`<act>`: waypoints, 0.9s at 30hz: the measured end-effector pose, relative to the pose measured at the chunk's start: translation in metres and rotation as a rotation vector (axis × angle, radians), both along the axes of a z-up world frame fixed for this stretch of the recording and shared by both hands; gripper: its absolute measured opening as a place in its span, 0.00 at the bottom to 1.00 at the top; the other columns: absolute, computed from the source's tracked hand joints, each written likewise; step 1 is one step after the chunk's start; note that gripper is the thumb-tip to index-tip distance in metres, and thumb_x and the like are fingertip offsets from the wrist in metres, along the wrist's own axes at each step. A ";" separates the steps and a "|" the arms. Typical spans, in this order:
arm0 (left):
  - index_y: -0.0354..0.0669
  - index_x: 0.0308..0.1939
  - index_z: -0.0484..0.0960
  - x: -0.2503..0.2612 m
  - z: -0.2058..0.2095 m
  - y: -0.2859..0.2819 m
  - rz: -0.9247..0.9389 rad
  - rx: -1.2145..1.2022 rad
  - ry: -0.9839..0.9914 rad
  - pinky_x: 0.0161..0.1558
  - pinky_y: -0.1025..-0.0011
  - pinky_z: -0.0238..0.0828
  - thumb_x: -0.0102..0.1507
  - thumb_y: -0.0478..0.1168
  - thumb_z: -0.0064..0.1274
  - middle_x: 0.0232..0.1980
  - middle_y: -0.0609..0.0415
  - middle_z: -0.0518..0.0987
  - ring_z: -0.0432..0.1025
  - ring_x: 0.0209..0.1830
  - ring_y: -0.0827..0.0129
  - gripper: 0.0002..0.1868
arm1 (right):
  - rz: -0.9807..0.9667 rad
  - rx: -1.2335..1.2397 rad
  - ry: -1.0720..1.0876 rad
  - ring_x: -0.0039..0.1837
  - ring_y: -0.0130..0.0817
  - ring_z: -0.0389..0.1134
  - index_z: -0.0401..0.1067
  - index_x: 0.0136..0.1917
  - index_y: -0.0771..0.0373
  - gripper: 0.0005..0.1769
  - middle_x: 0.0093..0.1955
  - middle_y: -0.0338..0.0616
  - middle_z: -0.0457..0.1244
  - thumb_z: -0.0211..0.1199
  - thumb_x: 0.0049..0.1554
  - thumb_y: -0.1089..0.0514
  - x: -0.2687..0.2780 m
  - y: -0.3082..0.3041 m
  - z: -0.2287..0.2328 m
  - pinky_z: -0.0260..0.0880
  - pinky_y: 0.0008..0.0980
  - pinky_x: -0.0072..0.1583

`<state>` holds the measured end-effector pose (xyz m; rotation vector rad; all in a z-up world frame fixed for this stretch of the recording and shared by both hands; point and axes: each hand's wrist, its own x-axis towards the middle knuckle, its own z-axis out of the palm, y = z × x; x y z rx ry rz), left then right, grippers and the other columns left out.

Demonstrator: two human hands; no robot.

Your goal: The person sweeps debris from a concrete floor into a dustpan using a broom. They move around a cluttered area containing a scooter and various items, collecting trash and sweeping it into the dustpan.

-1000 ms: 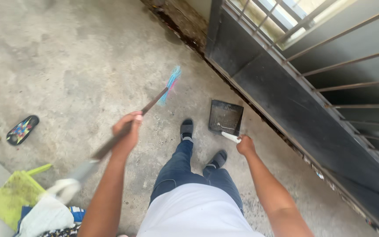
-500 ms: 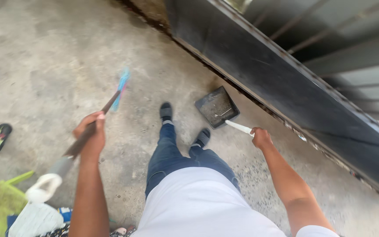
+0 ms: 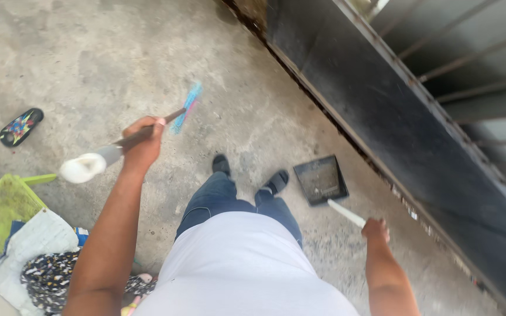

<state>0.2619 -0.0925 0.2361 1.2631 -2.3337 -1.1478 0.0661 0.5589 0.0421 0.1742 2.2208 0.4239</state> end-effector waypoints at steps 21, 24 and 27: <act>0.44 0.37 0.84 0.026 -0.078 -0.264 -0.291 -0.162 0.180 0.39 0.55 0.72 0.60 0.43 0.62 0.41 0.48 0.81 0.76 0.40 0.48 0.08 | 0.270 -1.856 0.015 0.52 0.37 0.73 0.71 0.42 0.65 0.08 0.43 0.43 0.67 0.69 0.60 0.65 0.150 -0.762 0.240 0.74 0.39 0.65; 0.48 0.39 0.85 0.029 -0.082 -0.327 -0.355 -0.244 0.219 0.40 0.56 0.73 0.60 0.40 0.59 0.38 0.50 0.80 0.77 0.40 0.52 0.05 | 0.276 -1.882 0.042 0.62 0.41 0.72 0.71 0.41 0.66 0.05 0.47 0.45 0.69 0.66 0.59 0.67 0.154 -0.814 0.239 0.72 0.40 0.66; 0.46 0.37 0.83 0.022 -0.085 -0.376 -0.390 -0.218 0.191 0.41 0.57 0.73 0.62 0.41 0.59 0.37 0.50 0.78 0.76 0.42 0.53 0.04 | 0.247 -1.898 0.017 0.71 0.48 0.66 0.70 0.45 0.67 0.07 0.55 0.50 0.69 0.67 0.54 0.67 0.154 -0.850 0.245 0.67 0.42 0.67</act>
